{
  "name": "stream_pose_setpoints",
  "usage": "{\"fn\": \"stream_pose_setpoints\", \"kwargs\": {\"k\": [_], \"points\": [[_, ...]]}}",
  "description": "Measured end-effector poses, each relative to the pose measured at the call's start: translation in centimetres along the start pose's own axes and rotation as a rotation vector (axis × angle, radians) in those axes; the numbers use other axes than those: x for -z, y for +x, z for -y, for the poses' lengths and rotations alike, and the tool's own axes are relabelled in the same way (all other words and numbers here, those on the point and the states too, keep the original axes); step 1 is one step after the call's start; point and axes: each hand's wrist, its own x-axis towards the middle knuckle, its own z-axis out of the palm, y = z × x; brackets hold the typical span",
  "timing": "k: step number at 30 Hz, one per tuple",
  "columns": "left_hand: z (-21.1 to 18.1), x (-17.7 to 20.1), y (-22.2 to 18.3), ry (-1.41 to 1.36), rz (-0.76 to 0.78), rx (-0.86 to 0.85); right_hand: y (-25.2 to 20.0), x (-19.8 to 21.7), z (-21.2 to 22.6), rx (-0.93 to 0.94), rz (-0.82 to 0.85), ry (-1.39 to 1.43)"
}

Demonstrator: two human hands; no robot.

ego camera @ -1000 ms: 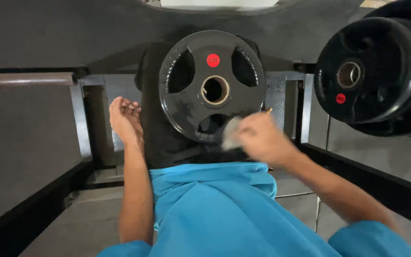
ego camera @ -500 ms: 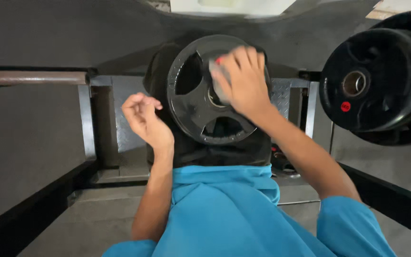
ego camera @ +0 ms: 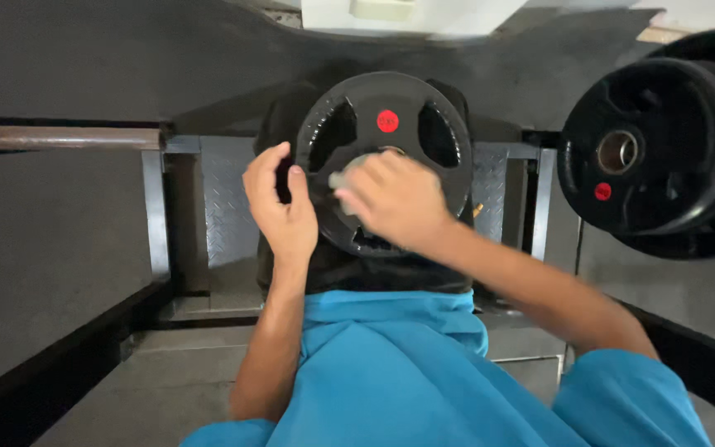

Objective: The person lies on their back under a car lift and scrubs a black weight plate with a grey sponge. They then use a black cloth to wipe the plate and a wooden-handled brush to clean the edges and center hole.

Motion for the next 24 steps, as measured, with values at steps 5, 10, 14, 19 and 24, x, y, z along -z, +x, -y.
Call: {"fn": "stream_pose_setpoints", "kwargs": {"k": [5, 10, 14, 19, 24], "points": [[0.7, -0.3, -0.5, -0.079, 0.099, -0.015, 3.1, -3.4, -9.6, -0.287, -0.086, -0.204], [1.7, -0.2, -0.4, 0.048, 0.205, 0.009, 3.0, -2.1, -4.6, -0.354, -0.026, -0.180], [1.2, 0.0, -0.1, 0.094, 0.223, 0.046, 0.1, 1.0, 3.6, -0.141, 0.082, -0.084], [1.3, 0.5, -0.1, 0.136, 0.268, 0.039, -1.4, 2.8, 2.0, 0.016, 0.137, 0.176], [1.5, 0.4, 0.2, -0.007, 0.302, 0.064, 0.5, 0.7, -0.8, -0.212, 0.127, 0.131]]}}
